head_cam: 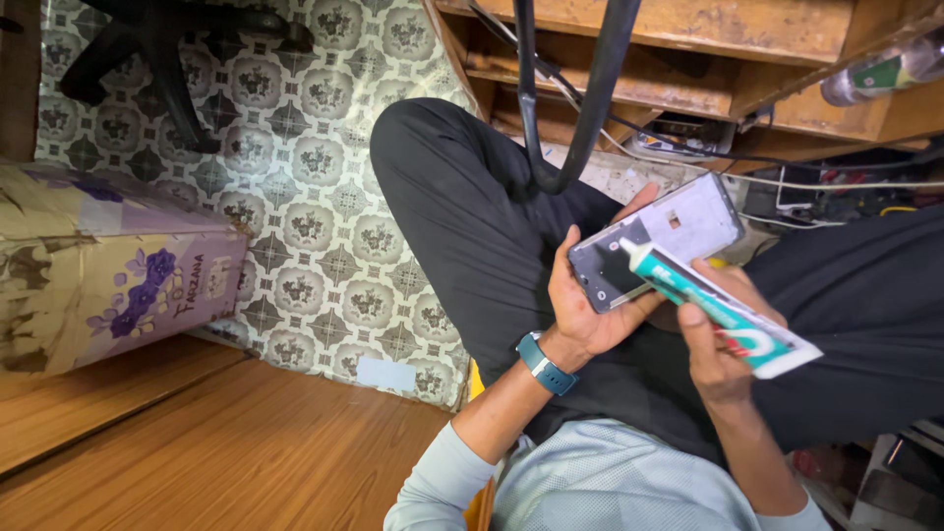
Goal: The person sits cross-legged on the floor and works on a disassembled smartphone. They use a small tool to manipulate components on the back of the phone, then apply a substance from a tube along the edges of the device.
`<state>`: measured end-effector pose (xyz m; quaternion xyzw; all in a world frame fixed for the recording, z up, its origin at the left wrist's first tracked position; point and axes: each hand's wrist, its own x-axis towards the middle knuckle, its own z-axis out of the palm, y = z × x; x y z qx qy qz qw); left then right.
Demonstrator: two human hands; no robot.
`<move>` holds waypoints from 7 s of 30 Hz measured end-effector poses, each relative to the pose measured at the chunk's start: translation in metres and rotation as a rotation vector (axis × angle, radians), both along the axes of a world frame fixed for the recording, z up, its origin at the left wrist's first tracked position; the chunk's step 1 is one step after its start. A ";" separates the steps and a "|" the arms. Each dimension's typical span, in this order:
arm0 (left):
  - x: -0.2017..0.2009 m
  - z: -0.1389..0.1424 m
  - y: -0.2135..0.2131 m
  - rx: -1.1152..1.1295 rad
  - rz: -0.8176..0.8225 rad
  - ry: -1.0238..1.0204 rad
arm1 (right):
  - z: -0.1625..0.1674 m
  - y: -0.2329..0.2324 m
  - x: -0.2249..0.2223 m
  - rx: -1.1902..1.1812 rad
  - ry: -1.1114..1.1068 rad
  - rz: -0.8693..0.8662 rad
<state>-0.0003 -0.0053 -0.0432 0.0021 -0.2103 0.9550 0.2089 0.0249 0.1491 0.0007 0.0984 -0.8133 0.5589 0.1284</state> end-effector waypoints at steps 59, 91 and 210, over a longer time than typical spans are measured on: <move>0.001 -0.004 0.006 -0.288 0.122 -0.052 | 0.015 -0.036 -0.007 0.175 0.189 0.041; -0.007 0.012 0.005 -0.246 0.090 -0.049 | 0.015 -0.037 -0.007 0.199 0.218 0.021; 0.001 0.015 0.007 -0.681 0.059 0.154 | 0.007 -0.040 -0.019 0.178 0.214 -0.015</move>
